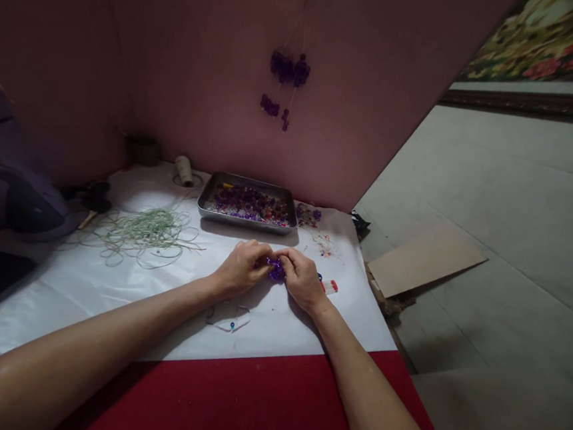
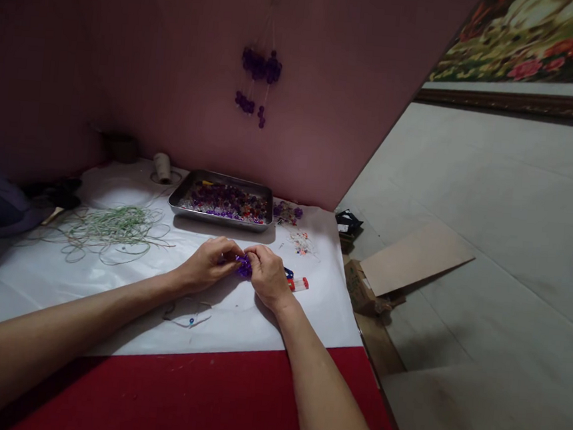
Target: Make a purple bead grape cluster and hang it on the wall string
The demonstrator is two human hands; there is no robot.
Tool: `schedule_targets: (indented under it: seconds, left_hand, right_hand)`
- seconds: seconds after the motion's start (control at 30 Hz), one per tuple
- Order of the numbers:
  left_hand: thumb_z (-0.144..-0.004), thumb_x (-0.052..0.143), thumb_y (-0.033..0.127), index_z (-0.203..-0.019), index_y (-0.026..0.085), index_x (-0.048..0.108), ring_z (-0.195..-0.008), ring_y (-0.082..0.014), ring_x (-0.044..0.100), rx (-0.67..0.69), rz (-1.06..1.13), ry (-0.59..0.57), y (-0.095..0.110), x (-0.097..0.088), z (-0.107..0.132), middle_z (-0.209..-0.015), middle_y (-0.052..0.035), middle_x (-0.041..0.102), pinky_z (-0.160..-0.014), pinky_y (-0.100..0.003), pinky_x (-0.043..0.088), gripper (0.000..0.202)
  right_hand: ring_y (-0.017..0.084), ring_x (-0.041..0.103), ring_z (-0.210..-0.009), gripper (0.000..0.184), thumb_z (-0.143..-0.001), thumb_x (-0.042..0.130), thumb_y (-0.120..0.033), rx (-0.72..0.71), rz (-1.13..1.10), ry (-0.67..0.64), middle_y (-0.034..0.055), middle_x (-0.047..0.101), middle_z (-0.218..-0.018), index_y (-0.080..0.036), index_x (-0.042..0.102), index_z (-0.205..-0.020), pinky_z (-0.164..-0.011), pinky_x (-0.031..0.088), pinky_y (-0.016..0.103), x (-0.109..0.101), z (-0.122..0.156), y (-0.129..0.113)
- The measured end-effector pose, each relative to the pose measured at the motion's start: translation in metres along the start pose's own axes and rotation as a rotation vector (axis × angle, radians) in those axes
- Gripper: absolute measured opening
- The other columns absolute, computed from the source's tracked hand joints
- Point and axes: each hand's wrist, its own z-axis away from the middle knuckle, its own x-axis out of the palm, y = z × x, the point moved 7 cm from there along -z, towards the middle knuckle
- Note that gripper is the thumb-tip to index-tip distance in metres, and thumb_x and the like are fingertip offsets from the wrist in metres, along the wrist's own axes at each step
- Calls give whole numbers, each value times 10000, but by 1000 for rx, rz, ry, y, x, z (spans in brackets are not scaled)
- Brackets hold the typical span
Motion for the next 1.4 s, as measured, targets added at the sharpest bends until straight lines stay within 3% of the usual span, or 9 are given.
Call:
schedule_targets:
  seconds: [0.17, 0.47, 0.73, 0.87, 0.97, 1.17, 1.4]
  left_hand:
    - [-770, 635, 96, -765, 161, 652, -654, -145, 526, -26, -36, 37, 0, -5, 0, -683, -8, 593, -632, -269, 385, 67]
    - [-783, 600, 81, -684, 160, 649, -653, -156, 521, 105, -157, 115, 6, -9, 5, -652, -20, 602, -638, -292, 406, 135]
    - [-830, 524, 118, -717, 164, 612, -732, -205, 540, 103, -252, 51, 13, -7, 4, -748, -70, 633, -698, -358, 421, 151]
    - [-843, 509, 114, -748, 181, 567, -829, -194, 565, 123, -181, 43, 14, -6, 3, -885, -70, 646, -761, -347, 446, 129]
    - [-832, 529, 110, -746, 180, 550, -801, -184, 570, 121, -108, 39, 10, -4, 3, -851, -61, 647, -747, -337, 456, 113]
    - [-800, 535, 78, -738, 181, 527, -770, -166, 574, 100, -41, 37, 10, -5, 4, -833, -48, 638, -720, -312, 459, 121]
    - [-763, 531, 64, -732, 182, 507, -698, -146, 534, 58, -58, 33, 6, -7, 4, -765, -24, 605, -670, -289, 421, 124]
  right_hand:
    - [182, 643, -798, 183, -855, 562, -226, 71, -179, -132, 60, 697, -920, -181, 619, -1024, -748, 501, 317, 4, 1, 5]
    - [178, 641, -784, 212, -800, 595, -191, 93, -184, -154, 60, 685, -890, -171, 612, -1010, -738, 517, 335, 6, 2, 8]
    - [166, 620, -791, 305, -738, 597, -115, 87, -169, -157, 53, 681, -934, -172, 608, -1038, -761, 497, 326, 6, 1, 10]
    - [160, 609, -767, 318, -735, 570, -89, 118, -168, -139, 53, 684, -933, -173, 616, -1039, -744, 492, 320, 7, 0, 8]
    - [168, 609, -797, 366, -736, 568, -80, 86, -151, -150, 57, 684, -974, -186, 618, -1083, -763, 488, 329, 5, 0, 3]
    - [146, 557, -713, 427, -729, 547, -73, 105, -84, -194, 32, 651, -862, -154, 605, -1144, -700, 464, 297, 1, 0, 7]
    - [151, 538, -693, 402, -684, 553, -50, 126, -14, -153, 41, 655, -859, -157, 635, -1062, -676, 443, 290, 4, 0, 8]
